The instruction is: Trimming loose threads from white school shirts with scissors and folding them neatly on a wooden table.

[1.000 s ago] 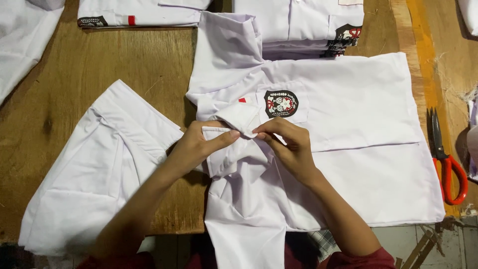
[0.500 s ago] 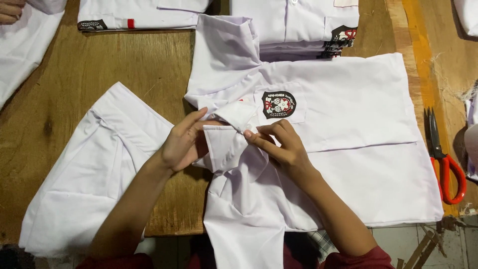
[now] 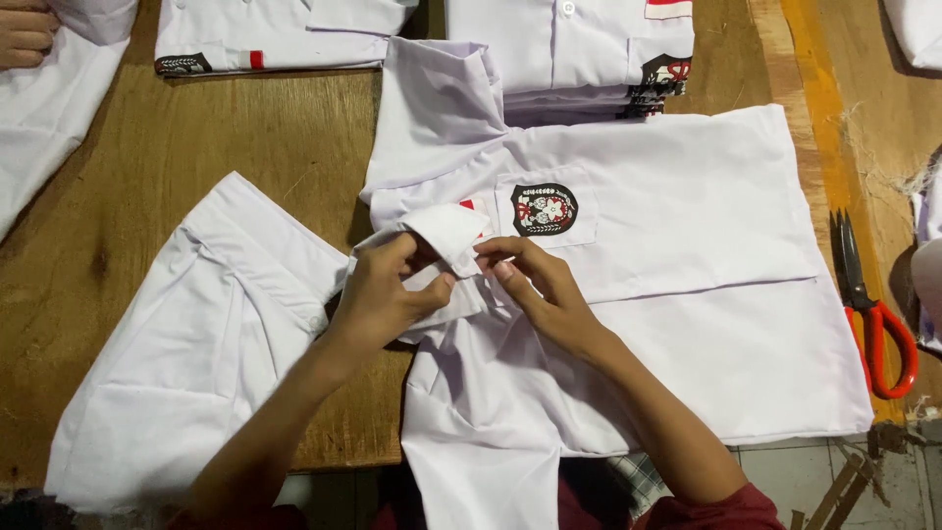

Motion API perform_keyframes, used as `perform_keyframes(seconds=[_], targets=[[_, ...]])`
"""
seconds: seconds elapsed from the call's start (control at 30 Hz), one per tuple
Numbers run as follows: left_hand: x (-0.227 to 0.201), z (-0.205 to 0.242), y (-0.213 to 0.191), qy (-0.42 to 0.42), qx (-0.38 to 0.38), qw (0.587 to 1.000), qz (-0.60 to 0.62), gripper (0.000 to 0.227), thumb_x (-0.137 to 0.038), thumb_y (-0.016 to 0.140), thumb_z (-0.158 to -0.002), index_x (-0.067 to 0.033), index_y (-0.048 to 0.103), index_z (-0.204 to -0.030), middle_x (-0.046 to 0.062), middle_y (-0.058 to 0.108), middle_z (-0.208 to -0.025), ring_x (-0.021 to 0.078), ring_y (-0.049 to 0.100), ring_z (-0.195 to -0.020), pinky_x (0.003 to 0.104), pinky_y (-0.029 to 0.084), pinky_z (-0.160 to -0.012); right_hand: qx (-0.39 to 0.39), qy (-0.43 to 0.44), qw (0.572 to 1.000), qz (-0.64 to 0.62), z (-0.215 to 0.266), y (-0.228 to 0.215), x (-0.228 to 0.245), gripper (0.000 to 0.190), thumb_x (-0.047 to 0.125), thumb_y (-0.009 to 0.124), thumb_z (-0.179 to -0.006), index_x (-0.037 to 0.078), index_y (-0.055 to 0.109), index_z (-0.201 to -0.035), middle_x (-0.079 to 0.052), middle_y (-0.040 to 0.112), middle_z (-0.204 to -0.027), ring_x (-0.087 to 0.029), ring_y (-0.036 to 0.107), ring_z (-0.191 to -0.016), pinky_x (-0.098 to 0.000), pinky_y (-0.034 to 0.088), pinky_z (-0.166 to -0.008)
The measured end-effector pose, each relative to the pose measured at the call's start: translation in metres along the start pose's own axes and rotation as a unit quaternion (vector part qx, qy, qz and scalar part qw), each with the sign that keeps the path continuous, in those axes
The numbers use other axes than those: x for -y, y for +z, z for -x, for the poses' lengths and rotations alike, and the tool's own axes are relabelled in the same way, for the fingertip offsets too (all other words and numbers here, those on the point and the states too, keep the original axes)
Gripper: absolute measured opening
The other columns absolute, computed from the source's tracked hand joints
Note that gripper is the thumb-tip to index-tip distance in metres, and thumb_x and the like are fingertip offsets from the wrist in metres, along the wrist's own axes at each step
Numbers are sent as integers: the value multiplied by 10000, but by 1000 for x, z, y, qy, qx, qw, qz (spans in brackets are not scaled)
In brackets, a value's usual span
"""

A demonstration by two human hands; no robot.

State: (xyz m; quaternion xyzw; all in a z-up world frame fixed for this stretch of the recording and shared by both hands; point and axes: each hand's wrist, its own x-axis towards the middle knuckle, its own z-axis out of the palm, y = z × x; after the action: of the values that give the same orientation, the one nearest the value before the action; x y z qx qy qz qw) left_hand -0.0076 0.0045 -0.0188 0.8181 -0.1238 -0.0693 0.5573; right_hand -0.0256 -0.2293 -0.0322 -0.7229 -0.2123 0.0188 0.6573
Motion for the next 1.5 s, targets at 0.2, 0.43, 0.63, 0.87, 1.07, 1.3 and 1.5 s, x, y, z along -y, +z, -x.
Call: perform_keyframes(seconds=[0.2, 0.43, 0.63, 0.87, 1.07, 1.3, 1.5], targets=[[-12, 5, 3, 72, -5, 990, -120, 397, -422, 832, -855, -55, 694, -792, 83, 672, -587, 194, 666, -545, 311, 519, -546, 10, 57, 995, -81, 6, 18, -25, 365, 74, 830, -860, -12, 588, -1119, -103, 691, -942, -216, 645, -898, -359, 551, -752], [-60, 5, -24, 34, 180, 948, -260, 357, -396, 613, -943, -71, 596, -796, 147, 733, -747, 381, 727, -725, 475, 558, -657, 45, 173, 971, -159, 2, 16, -17, 259, 73, 793, -894, 28, 626, -1086, -54, 646, -899, -152, 622, -866, -285, 549, -751], [-51, 21, -19, 75, 165, 924, -337, 309, -396, 631, -840, -90, 610, -807, 144, 706, -732, 404, 730, -708, 501, 561, -638, 24, 195, 964, -179, -4, 31, 13, 346, -44, 860, -772, 4, 625, -1021, -45, 621, -806, -115, 626, -750, -256, 577, -681], [-60, 32, -24, 75, 113, 970, -203, 260, -240, 706, -892, -2, 636, -817, 204, 722, -688, 440, 743, -707, 473, 591, -595, -54, 125, 983, -122, 7, 35, -34, 224, -27, 837, -822, -33, 678, -979, -132, 689, -758, -172, 692, -700, -309, 620, -673], [-63, 35, -35, 73, 102, 975, -182, 240, -198, 706, -927, 5, 736, -1053, 220, 780, -861, 402, 775, -783, 440, 617, -635, -38, 126, 984, -116, 5, 35, -37, 213, -5, 827, -836, -8, 677, -987, -118, 688, -771, -159, 677, -718, -315, 608, -706], [-48, 33, -74, 118, -57, 962, -238, 430, -173, 802, -873, -85, 685, -1277, 124, 666, -1165, 334, 688, -1054, 414, 589, -864, 29, 153, 982, -109, 1, 22, -10, 292, 46, 802, -870, -13, 604, -1077, -123, 644, -825, -199, 650, -786, -374, 588, -734], [-22, -3, -67, 159, 41, 964, -211, 301, 21, 752, -812, -73, 754, -1099, 155, 737, -1074, 423, 719, -960, 515, 588, -831, -62, -47, 997, -1, 6, 21, -22, 256, 56, 619, -1008, 69, 407, -1151, -56, 379, -975, -168, 468, -838, -331, 484, -744]])
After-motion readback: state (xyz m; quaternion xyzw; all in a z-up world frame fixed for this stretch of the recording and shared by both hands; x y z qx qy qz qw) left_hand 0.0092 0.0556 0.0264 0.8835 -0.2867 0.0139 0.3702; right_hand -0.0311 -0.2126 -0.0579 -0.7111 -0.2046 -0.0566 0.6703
